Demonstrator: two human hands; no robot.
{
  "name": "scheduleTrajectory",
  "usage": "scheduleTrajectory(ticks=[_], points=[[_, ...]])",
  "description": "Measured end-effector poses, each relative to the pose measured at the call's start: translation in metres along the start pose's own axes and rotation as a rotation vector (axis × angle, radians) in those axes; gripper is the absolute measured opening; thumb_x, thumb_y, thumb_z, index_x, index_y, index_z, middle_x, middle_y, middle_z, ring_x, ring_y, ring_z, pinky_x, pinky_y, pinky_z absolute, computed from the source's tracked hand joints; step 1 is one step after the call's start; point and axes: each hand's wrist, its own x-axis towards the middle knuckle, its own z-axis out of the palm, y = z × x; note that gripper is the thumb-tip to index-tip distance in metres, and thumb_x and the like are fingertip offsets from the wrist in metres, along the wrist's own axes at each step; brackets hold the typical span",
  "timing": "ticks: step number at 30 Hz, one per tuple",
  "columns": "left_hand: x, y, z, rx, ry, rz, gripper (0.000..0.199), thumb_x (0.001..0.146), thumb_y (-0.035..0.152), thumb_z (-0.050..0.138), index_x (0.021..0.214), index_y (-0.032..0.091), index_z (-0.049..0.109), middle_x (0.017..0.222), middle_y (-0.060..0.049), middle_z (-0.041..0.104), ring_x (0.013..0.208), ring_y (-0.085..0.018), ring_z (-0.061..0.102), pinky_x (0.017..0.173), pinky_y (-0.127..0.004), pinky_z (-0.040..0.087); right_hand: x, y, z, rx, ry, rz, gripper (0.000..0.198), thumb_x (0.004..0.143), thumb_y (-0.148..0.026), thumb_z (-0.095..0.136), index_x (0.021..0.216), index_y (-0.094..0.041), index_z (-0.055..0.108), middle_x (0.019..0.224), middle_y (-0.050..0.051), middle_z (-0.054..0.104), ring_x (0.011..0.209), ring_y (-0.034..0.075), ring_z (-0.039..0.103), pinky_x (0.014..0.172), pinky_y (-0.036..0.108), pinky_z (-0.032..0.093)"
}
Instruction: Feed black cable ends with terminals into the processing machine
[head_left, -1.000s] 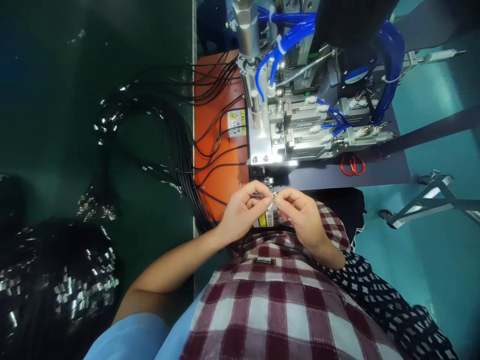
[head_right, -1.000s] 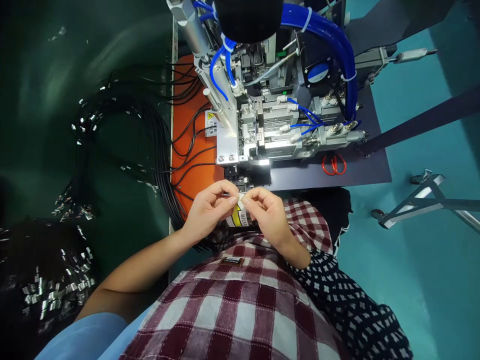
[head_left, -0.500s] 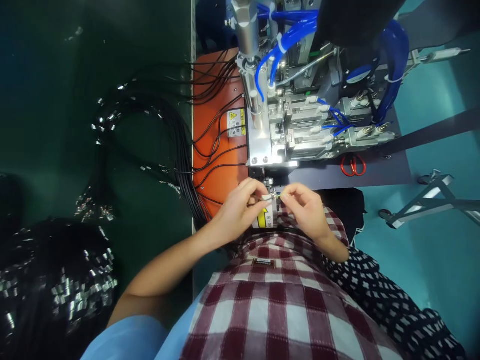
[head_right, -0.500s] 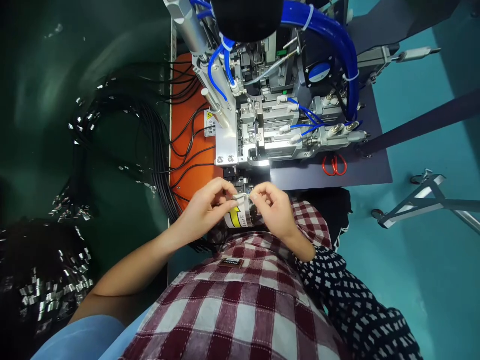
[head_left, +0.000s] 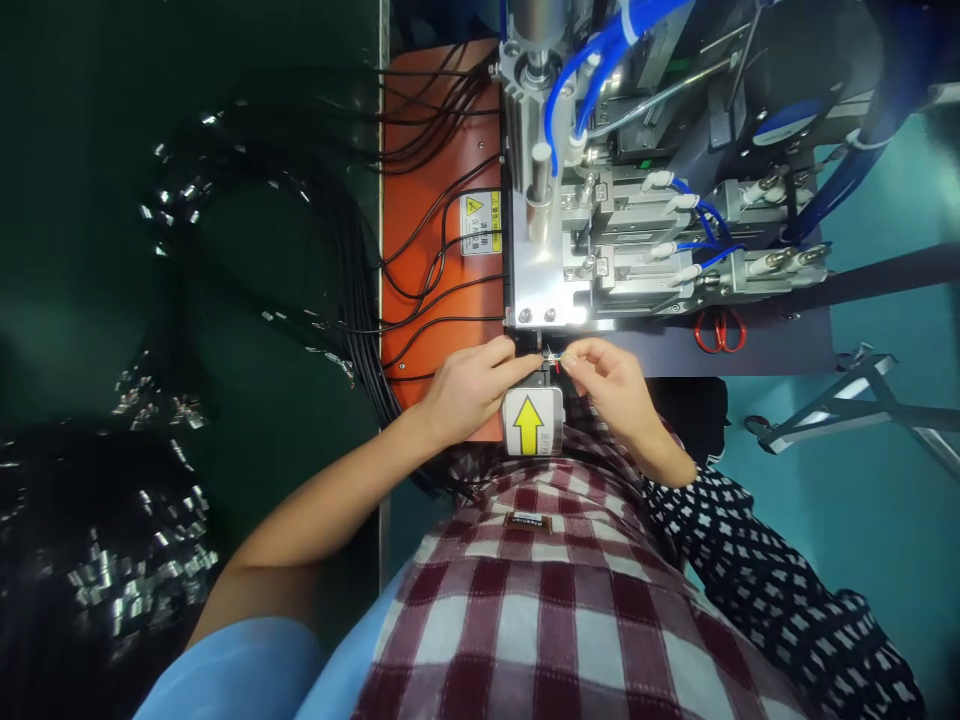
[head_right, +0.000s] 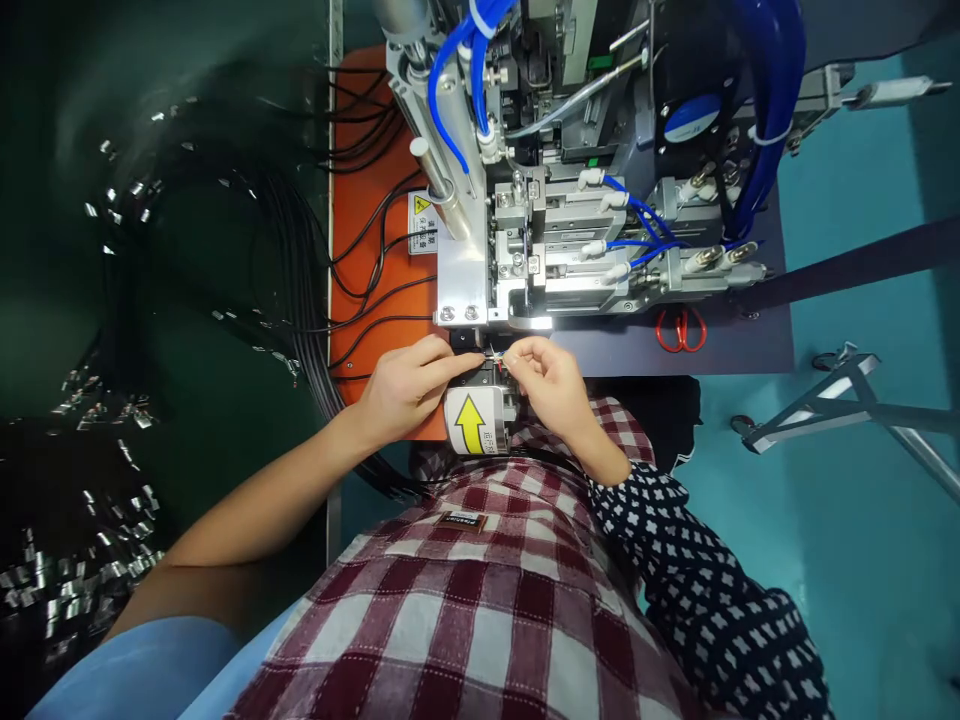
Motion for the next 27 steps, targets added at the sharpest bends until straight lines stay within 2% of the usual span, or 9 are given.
scheduleTrajectory(ticks=[6,20,27], points=[[-0.0003,-0.0023,-0.0011,0.061,-0.037,0.035,0.038,0.101,0.02,0.034,0.12,0.02,0.066,0.075,-0.003,0.056,0.064,-0.013,0.052,0.055,-0.022,0.041,0.0004,-0.0007,-0.0001,-0.026,0.009,-0.001,0.018,0.082,-0.034,0.068,0.075,-0.018,0.061,0.06,-0.004,0.051,0.053,0.009,0.042,0.051,0.025,0.033],[-0.0004,-0.0026,-0.0004,0.088,-0.107,0.001,0.04,0.101,0.024,0.031,0.125,0.023,0.062,0.08,-0.004,0.056,0.066,-0.014,0.051,0.058,-0.024,0.041,0.0004,-0.0016,0.0003,-0.054,0.006,-0.001,0.019,0.083,-0.036,0.067,0.075,-0.019,0.062,0.06,-0.003,0.05,0.054,0.01,0.043,0.051,0.025,0.034],[0.0,-0.0029,-0.0007,0.098,-0.074,0.025,0.038,0.1,0.021,0.032,0.123,0.022,0.063,0.078,-0.003,0.055,0.064,-0.014,0.051,0.056,-0.024,0.039,0.0009,-0.0011,-0.0004,-0.071,-0.003,-0.025,0.018,0.084,-0.034,0.066,0.075,-0.019,0.061,0.059,-0.004,0.051,0.052,0.009,0.042,0.05,0.025,0.032]])
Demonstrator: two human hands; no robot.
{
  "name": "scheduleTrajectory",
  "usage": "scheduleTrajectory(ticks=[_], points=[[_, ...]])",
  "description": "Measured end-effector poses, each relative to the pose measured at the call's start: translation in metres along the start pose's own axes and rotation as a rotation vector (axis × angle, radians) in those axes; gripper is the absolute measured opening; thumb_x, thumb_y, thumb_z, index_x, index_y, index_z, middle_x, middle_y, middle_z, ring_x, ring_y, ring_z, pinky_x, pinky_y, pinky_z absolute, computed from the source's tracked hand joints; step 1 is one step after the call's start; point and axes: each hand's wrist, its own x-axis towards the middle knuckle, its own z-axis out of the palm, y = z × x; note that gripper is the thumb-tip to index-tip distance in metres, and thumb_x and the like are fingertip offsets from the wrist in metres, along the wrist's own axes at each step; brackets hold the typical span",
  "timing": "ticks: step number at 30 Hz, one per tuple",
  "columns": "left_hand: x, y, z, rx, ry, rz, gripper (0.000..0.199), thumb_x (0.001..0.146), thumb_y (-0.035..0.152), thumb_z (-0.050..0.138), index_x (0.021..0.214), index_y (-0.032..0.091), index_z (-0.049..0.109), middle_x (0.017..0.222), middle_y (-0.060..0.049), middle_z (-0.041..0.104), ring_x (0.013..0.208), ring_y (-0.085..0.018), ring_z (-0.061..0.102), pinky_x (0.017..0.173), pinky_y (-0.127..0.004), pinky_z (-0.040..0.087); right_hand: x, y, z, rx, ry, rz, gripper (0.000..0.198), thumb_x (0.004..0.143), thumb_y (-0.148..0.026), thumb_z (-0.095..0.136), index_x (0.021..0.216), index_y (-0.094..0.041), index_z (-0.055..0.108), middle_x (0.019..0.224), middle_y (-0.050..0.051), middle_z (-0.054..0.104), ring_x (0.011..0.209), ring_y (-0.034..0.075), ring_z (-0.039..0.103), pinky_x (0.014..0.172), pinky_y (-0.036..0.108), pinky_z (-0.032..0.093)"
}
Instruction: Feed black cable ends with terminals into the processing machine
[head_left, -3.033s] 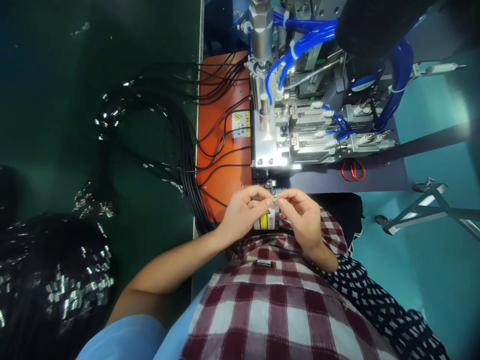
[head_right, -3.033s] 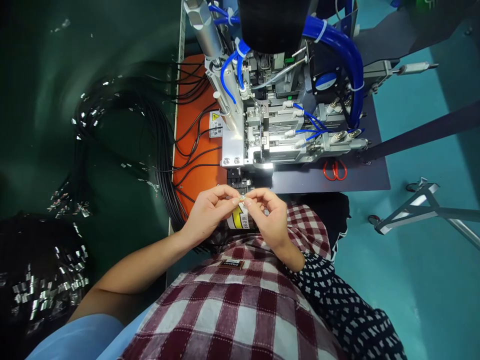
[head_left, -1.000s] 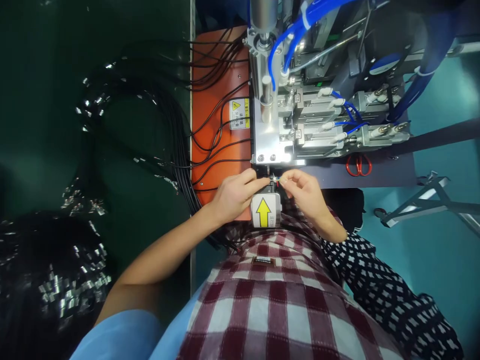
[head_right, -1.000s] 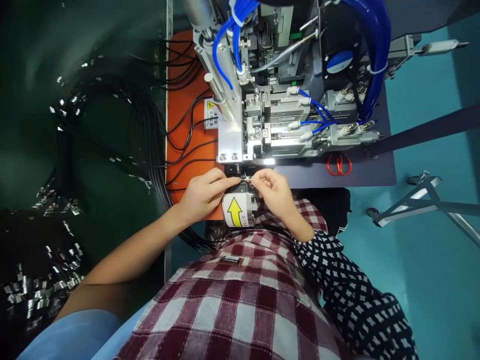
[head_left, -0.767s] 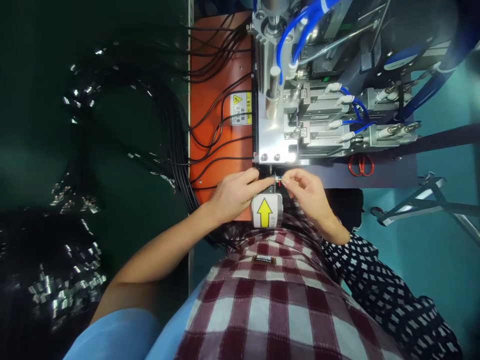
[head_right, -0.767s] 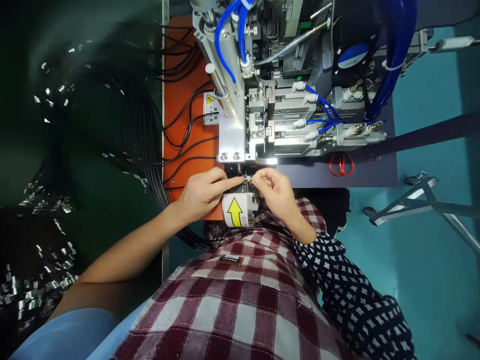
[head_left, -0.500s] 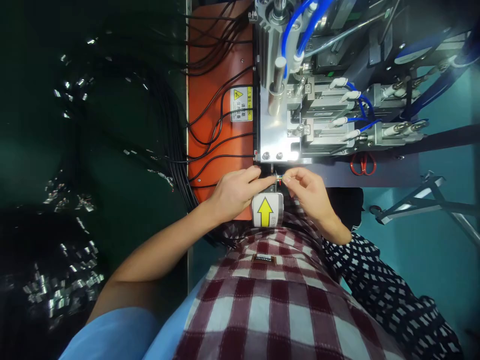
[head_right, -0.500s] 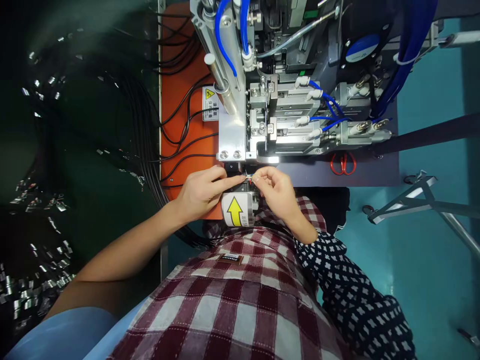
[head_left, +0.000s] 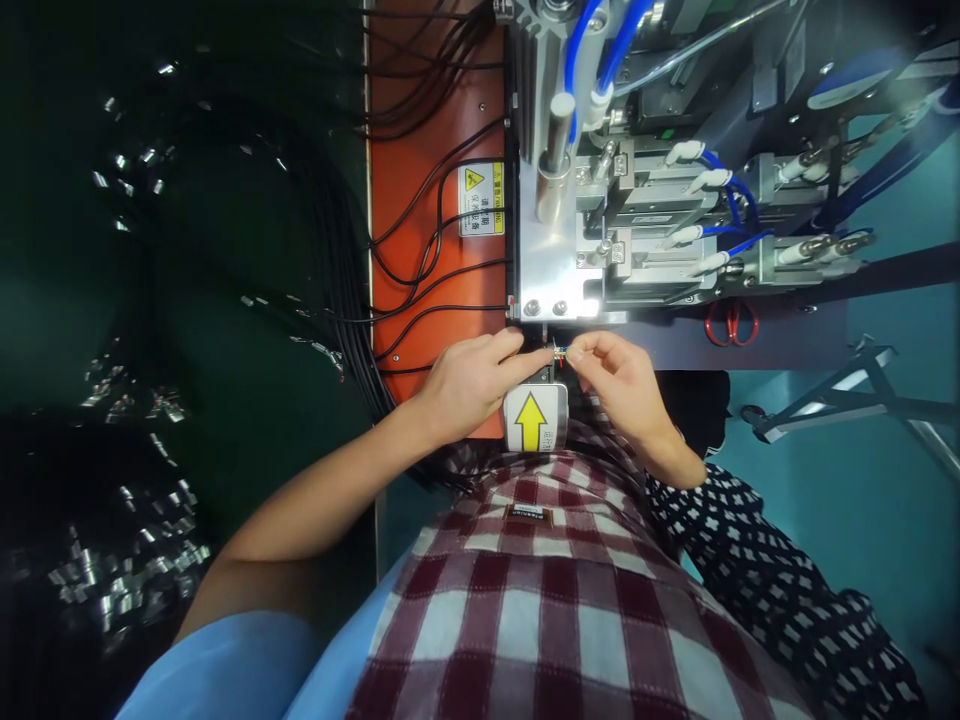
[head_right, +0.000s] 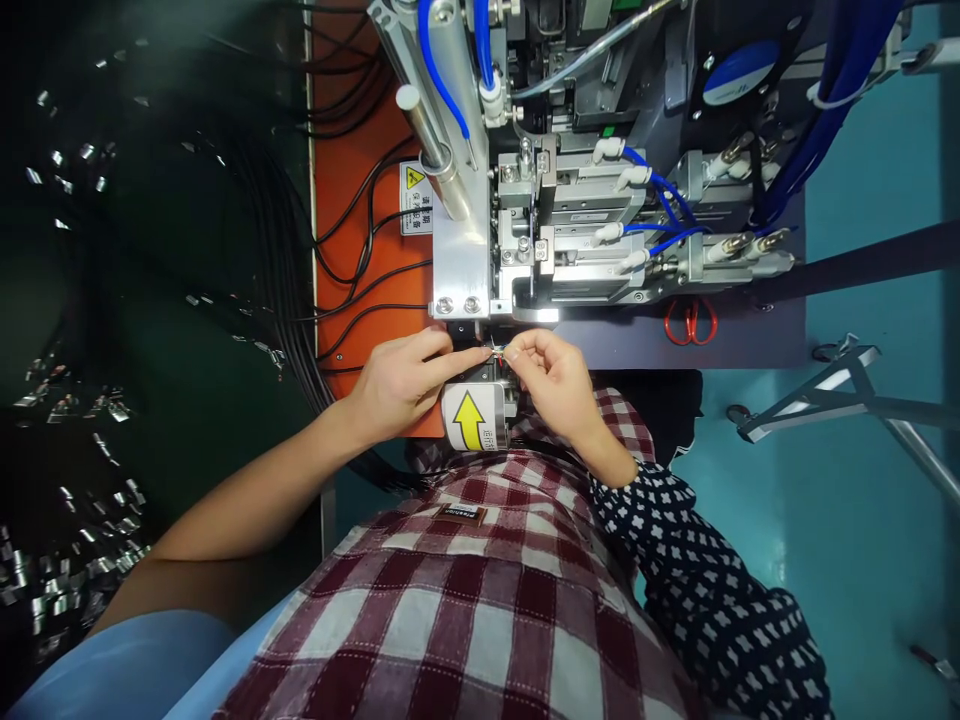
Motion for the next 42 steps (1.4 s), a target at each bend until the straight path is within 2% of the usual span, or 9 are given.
scheduleTrajectory(ticks=[4,9,16,22,25,30,35,42], points=[[0.0,0.001,0.0,-0.024,-0.034,-0.03,0.038,0.101,0.022,0.031,0.123,0.023,0.063,0.079,-0.004,0.055,0.065,-0.014,0.052,0.056,-0.024,0.04,-0.001,0.0,0.0,-0.008,0.0,0.005,0.018,0.085,-0.034,0.066,0.076,-0.02,0.061,0.059,-0.004,0.05,0.052,0.01,0.042,0.049,0.025,0.032],[0.0,0.001,0.0,0.048,-0.058,-0.021,0.039,0.101,0.021,0.031,0.123,0.024,0.063,0.078,-0.004,0.056,0.065,-0.014,0.053,0.057,-0.023,0.041,-0.002,-0.001,0.0,-0.017,0.0,-0.001,0.02,0.085,-0.036,0.066,0.075,-0.02,0.06,0.058,-0.004,0.049,0.052,0.01,0.041,0.049,0.025,0.031],[0.001,0.002,-0.001,0.1,-0.034,0.009,0.038,0.101,0.021,0.032,0.121,0.023,0.064,0.078,-0.004,0.058,0.063,-0.014,0.053,0.055,-0.024,0.039,0.0,0.001,0.0,-0.024,0.003,-0.011,0.018,0.085,-0.033,0.065,0.075,-0.02,0.059,0.061,-0.003,0.05,0.052,0.01,0.042,0.05,0.026,0.032],[0.002,0.003,-0.001,0.088,-0.078,-0.022,0.038,0.101,0.023,0.032,0.121,0.022,0.064,0.078,-0.004,0.058,0.064,-0.014,0.053,0.056,-0.024,0.039,-0.002,0.003,0.002,-0.124,0.035,-0.065,0.017,0.088,-0.032,0.062,0.076,-0.02,0.059,0.065,-0.002,0.051,0.055,0.01,0.043,0.052,0.026,0.034],[0.002,0.003,-0.002,0.072,-0.072,-0.02,0.037,0.101,0.023,0.033,0.119,0.022,0.065,0.077,-0.004,0.059,0.064,-0.014,0.053,0.056,-0.025,0.039,-0.003,0.008,0.004,-0.179,0.078,-0.111,0.016,0.089,-0.031,0.06,0.077,-0.02,0.059,0.07,-0.001,0.055,0.058,0.011,0.046,0.055,0.027,0.037],[0.004,0.004,-0.002,0.046,-0.03,-0.008,0.033,0.1,0.025,0.036,0.11,0.018,0.068,0.077,-0.004,0.061,0.068,-0.015,0.057,0.059,-0.026,0.042,-0.006,0.012,0.002,-0.173,0.087,-0.062,0.016,0.089,-0.033,0.061,0.081,-0.02,0.062,0.068,-0.001,0.057,0.056,0.011,0.047,0.052,0.027,0.039],[0.005,0.004,-0.002,0.046,0.0,0.006,0.031,0.1,0.023,0.038,0.109,0.018,0.068,0.079,-0.004,0.063,0.069,-0.015,0.058,0.059,-0.025,0.045,-0.009,0.006,0.003,-0.331,0.228,-0.244,0.009,0.087,-0.027,0.063,0.09,-0.02,0.068,0.081,0.001,0.066,0.063,0.012,0.055,0.063,0.029,0.047],[0.004,0.005,-0.001,0.051,0.004,0.004,0.031,0.1,0.023,0.039,0.109,0.018,0.068,0.079,-0.003,0.063,0.068,-0.015,0.059,0.06,-0.025,0.046,-0.006,0.007,0.01,-0.437,0.268,-0.365,0.007,0.088,-0.022,0.061,0.081,-0.02,0.063,0.075,0.0,0.062,0.064,0.013,0.054,0.063,0.03,0.046]])
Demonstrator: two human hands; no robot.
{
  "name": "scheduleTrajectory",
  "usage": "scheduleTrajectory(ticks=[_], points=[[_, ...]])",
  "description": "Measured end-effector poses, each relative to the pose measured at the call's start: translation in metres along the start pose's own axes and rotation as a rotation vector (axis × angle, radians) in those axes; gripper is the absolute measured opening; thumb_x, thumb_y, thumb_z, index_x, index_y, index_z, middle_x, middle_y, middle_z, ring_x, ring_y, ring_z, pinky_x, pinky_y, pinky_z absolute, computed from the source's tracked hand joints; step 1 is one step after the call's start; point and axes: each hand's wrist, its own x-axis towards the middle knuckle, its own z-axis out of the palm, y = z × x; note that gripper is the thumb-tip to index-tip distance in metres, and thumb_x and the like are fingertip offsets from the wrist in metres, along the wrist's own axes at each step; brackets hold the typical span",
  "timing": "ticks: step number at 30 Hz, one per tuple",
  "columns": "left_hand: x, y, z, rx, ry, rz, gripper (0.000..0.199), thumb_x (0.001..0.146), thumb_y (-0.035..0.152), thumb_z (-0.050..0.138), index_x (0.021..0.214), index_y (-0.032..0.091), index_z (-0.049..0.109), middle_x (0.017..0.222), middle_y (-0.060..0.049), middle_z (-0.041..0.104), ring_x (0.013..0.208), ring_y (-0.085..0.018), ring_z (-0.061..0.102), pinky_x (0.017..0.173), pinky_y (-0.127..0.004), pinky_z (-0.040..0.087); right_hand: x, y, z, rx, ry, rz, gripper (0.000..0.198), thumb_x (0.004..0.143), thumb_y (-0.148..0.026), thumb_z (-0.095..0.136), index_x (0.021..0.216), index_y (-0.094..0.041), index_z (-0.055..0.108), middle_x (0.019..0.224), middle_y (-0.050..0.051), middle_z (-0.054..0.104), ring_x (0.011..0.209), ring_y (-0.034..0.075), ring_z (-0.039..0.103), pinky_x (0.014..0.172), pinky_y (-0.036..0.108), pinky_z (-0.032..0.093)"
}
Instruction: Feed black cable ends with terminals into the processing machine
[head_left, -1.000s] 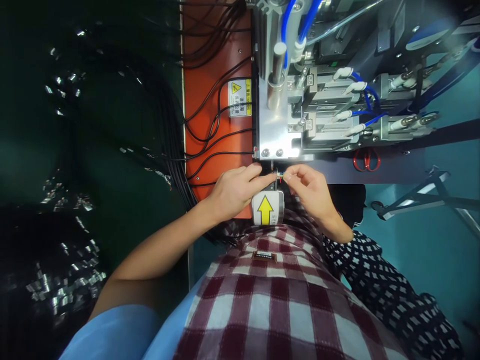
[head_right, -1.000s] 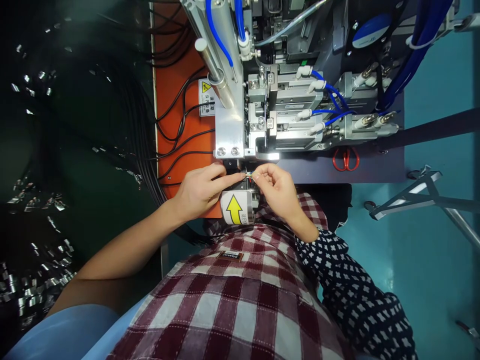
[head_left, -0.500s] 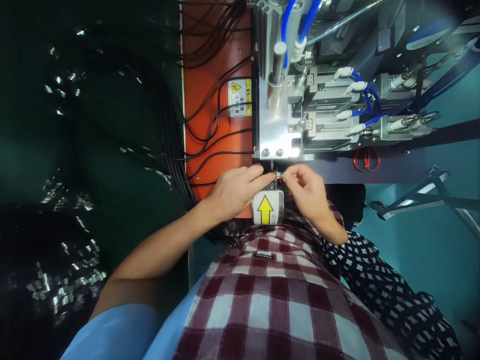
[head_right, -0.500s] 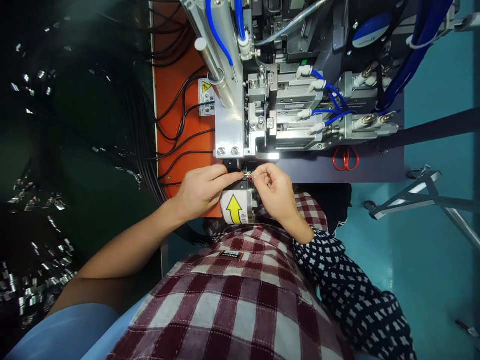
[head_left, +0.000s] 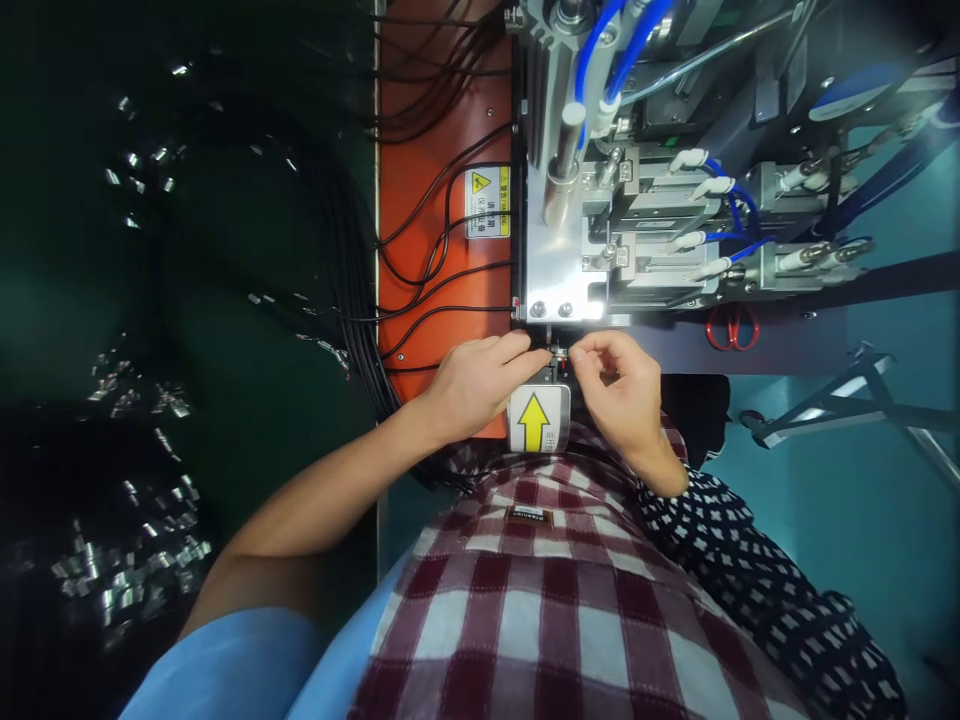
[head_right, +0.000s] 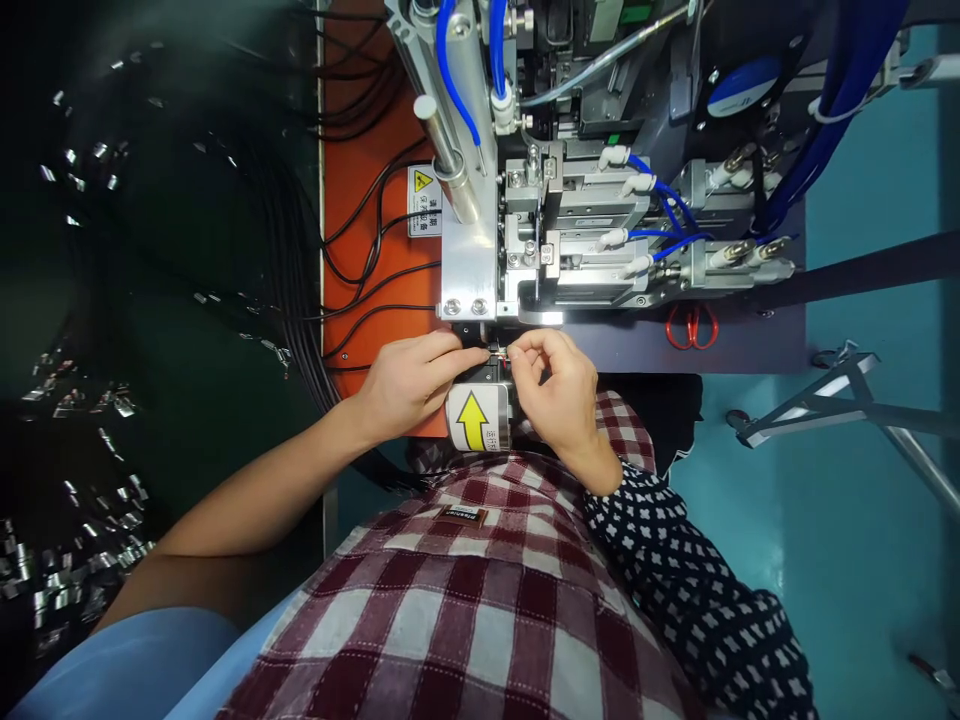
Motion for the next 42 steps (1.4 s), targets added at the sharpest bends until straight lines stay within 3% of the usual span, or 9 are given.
scheduleTrajectory(ticks=[11,24,30,36,42], points=[[-0.001,0.0,0.0,0.035,-0.015,0.01,0.031,0.1,0.023,0.038,0.111,0.019,0.067,0.081,-0.004,0.063,0.069,-0.015,0.059,0.06,-0.026,0.047,-0.004,0.001,0.006,-0.073,0.025,-0.077,0.008,0.092,-0.022,0.053,0.085,-0.02,0.058,0.08,0.002,0.061,0.068,0.015,0.055,0.064,0.031,0.045],[0.0,0.001,0.0,0.002,0.029,0.005,0.03,0.1,0.022,0.039,0.108,0.018,0.068,0.081,-0.004,0.064,0.069,-0.015,0.06,0.059,-0.026,0.046,-0.005,0.006,0.0,-0.038,0.0,0.131,0.011,0.09,-0.027,0.056,0.085,-0.02,0.061,0.078,0.002,0.063,0.062,0.014,0.055,0.062,0.03,0.046],[0.0,0.002,0.001,-0.002,0.058,0.016,0.029,0.1,0.022,0.04,0.104,0.017,0.068,0.085,-0.005,0.067,0.071,-0.015,0.061,0.062,-0.026,0.046,-0.006,-0.004,-0.001,-0.061,-0.033,0.041,0.022,0.089,-0.032,0.061,0.106,-0.02,0.069,0.076,0.0,0.065,0.054,0.011,0.049,0.057,0.028,0.044],[-0.002,0.0,0.003,-0.002,0.054,0.019,0.03,0.099,0.02,0.04,0.109,0.017,0.068,0.089,-0.006,0.069,0.075,-0.015,0.061,0.065,-0.026,0.046,-0.001,-0.009,0.008,-0.102,0.045,-0.045,0.014,0.088,-0.031,0.063,0.088,-0.021,0.073,0.065,-0.001,0.063,0.056,0.012,0.052,0.057,0.027,0.043],[-0.002,0.001,0.001,-0.036,-0.015,-0.011,0.033,0.101,0.025,0.037,0.113,0.017,0.067,0.089,-0.006,0.069,0.076,-0.016,0.062,0.067,-0.027,0.046,-0.001,-0.002,0.005,-0.119,0.024,-0.007,0.016,0.09,-0.032,0.058,0.083,-0.021,0.066,0.061,-0.002,0.057,0.052,0.012,0.049,0.055,0.027,0.041]])
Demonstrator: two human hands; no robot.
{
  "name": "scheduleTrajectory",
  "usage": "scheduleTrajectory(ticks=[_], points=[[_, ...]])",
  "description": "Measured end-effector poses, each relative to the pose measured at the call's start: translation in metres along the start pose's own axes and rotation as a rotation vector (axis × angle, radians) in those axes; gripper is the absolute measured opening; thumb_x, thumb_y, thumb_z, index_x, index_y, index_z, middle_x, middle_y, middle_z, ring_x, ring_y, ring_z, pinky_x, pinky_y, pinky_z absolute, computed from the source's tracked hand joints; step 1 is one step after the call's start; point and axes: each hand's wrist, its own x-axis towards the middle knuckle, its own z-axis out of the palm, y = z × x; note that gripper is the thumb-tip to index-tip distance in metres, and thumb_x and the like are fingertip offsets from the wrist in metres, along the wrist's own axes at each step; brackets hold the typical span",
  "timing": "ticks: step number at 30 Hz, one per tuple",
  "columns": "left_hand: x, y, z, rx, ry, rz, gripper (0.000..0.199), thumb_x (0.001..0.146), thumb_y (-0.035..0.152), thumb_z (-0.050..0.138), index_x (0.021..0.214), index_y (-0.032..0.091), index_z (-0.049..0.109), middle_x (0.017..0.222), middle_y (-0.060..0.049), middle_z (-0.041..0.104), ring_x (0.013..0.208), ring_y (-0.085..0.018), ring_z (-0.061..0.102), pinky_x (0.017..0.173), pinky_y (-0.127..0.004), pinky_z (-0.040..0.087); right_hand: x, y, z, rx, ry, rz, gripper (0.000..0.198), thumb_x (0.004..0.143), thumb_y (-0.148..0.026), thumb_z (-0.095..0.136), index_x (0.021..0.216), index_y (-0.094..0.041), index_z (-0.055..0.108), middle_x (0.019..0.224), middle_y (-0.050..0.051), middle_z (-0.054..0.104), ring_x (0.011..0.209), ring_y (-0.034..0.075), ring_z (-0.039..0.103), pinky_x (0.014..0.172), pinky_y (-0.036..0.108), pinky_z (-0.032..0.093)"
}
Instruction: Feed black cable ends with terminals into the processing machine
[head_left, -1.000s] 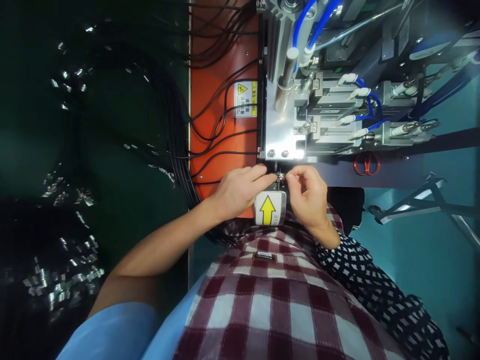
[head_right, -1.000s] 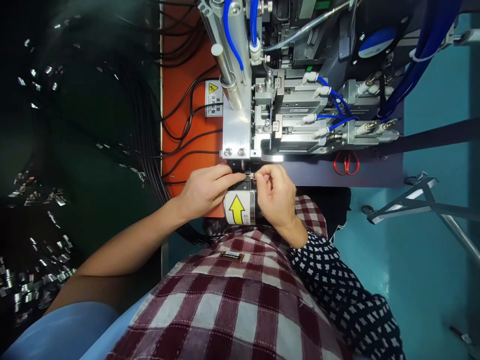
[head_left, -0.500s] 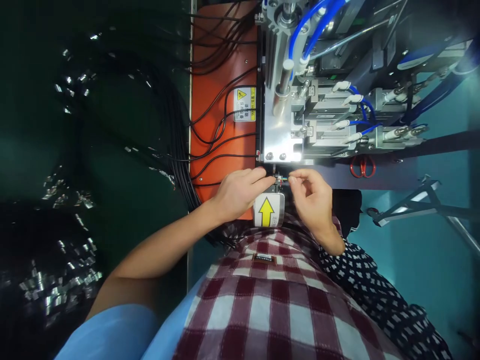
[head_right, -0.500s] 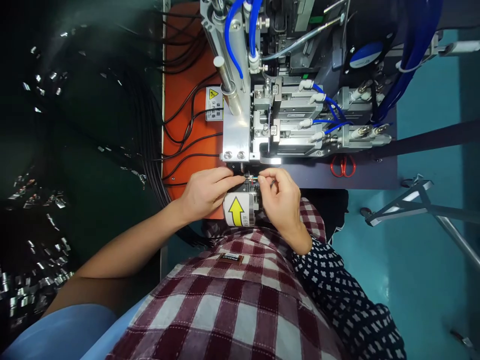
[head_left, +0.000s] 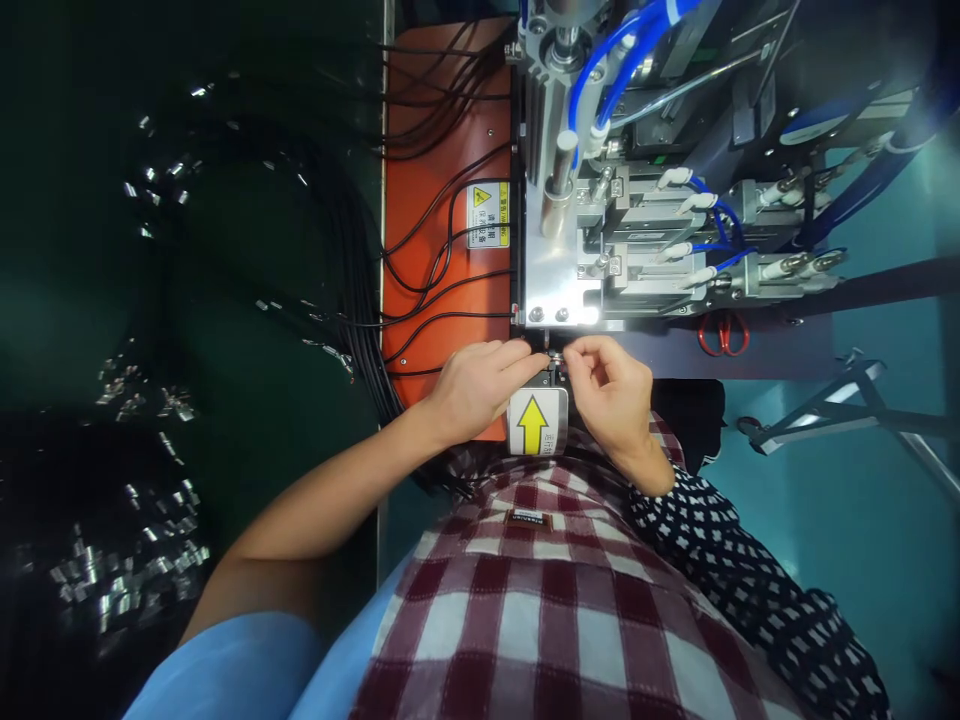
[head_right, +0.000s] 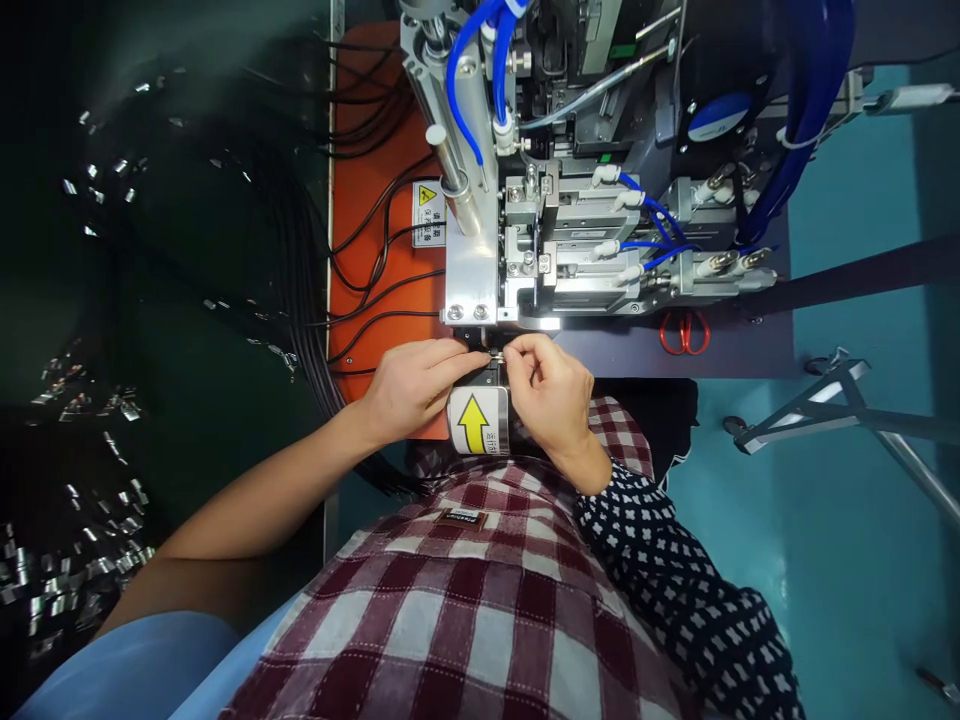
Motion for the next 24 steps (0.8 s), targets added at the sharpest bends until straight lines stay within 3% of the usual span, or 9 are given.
scheduleTrajectory(ticks=[5,11,18,24], points=[[0.001,0.0,-0.001,0.004,-0.031,-0.027,0.035,0.102,0.026,0.035,0.113,0.018,0.068,0.088,-0.006,0.069,0.077,-0.017,0.062,0.068,-0.028,0.047,0.0,0.003,-0.001,0.006,-0.071,0.026,0.015,0.093,-0.032,0.053,0.086,-0.021,0.062,0.062,-0.002,0.058,0.053,0.013,0.052,0.055,0.027,0.041],[0.001,-0.001,0.0,-0.028,-0.029,-0.032,0.035,0.101,0.027,0.036,0.113,0.018,0.068,0.089,-0.006,0.07,0.079,-0.017,0.063,0.07,-0.027,0.048,0.0,0.001,-0.004,-0.105,-0.047,-0.063,0.015,0.092,-0.028,0.052,0.083,-0.02,0.061,0.071,0.001,0.065,0.058,0.014,0.055,0.059,0.028,0.04],[0.002,-0.001,-0.001,-0.022,-0.014,-0.015,0.035,0.101,0.027,0.035,0.111,0.017,0.068,0.087,-0.006,0.069,0.077,-0.017,0.064,0.067,-0.027,0.048,0.003,0.011,-0.003,0.103,-0.168,0.122,0.015,0.091,-0.029,0.054,0.083,-0.02,0.061,0.073,0.001,0.065,0.061,0.014,0.057,0.059,0.028,0.042],[0.004,-0.001,-0.004,-0.036,-0.017,-0.015,0.032,0.1,0.026,0.038,0.106,0.016,0.068,0.085,-0.006,0.07,0.075,-0.016,0.064,0.065,-0.026,0.048,-0.013,0.014,-0.004,0.199,-0.128,0.206,0.02,0.091,-0.037,0.056,0.084,-0.019,0.063,0.069,0.0,0.061,0.057,0.012,0.051,0.055,0.026,0.042]])
